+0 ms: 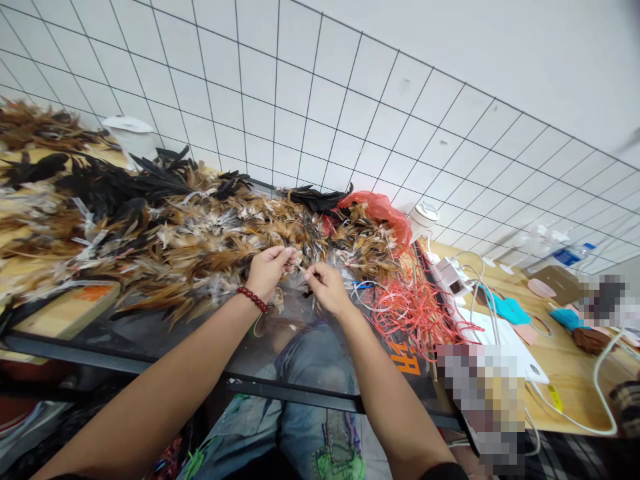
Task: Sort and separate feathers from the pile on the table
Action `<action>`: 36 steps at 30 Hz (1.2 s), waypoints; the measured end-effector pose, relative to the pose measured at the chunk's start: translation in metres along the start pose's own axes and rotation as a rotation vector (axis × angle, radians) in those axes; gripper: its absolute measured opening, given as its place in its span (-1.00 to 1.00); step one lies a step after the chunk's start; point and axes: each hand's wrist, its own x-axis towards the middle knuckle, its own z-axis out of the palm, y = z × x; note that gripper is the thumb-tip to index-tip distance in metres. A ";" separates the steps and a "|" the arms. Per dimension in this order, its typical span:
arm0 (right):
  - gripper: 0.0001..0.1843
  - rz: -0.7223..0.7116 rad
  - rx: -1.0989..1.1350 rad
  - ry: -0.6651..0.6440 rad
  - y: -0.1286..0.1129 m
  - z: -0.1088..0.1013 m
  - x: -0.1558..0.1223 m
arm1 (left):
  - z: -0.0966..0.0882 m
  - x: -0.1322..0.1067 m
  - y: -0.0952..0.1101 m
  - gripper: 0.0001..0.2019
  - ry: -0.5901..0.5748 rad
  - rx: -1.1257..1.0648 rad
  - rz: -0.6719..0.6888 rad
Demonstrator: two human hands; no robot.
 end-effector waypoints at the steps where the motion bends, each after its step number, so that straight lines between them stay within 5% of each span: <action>1: -0.84 0.002 0.045 -0.012 0.001 0.000 0.000 | 0.000 0.000 0.000 -0.74 0.008 0.030 0.014; 5: -0.85 0.000 0.041 -0.001 0.003 0.004 0.000 | 0.001 -0.001 -0.001 -0.75 -0.063 0.136 0.007; 13: -0.87 0.008 -0.187 0.095 -0.002 -0.001 0.000 | -0.002 -0.003 -0.001 -0.71 -0.210 0.185 -0.283; 25: -0.92 -0.018 -0.212 0.127 0.002 -0.006 0.001 | -0.009 0.001 -0.004 -0.75 -0.421 0.357 -0.315; 30: -0.84 0.111 -0.211 0.264 0.013 -0.012 0.004 | -0.004 -0.002 -0.002 -0.78 -0.287 0.205 -0.236; 36: -0.63 0.127 -0.479 0.044 0.015 -0.004 0.001 | -0.003 0.000 0.000 -0.74 -0.184 0.075 -0.143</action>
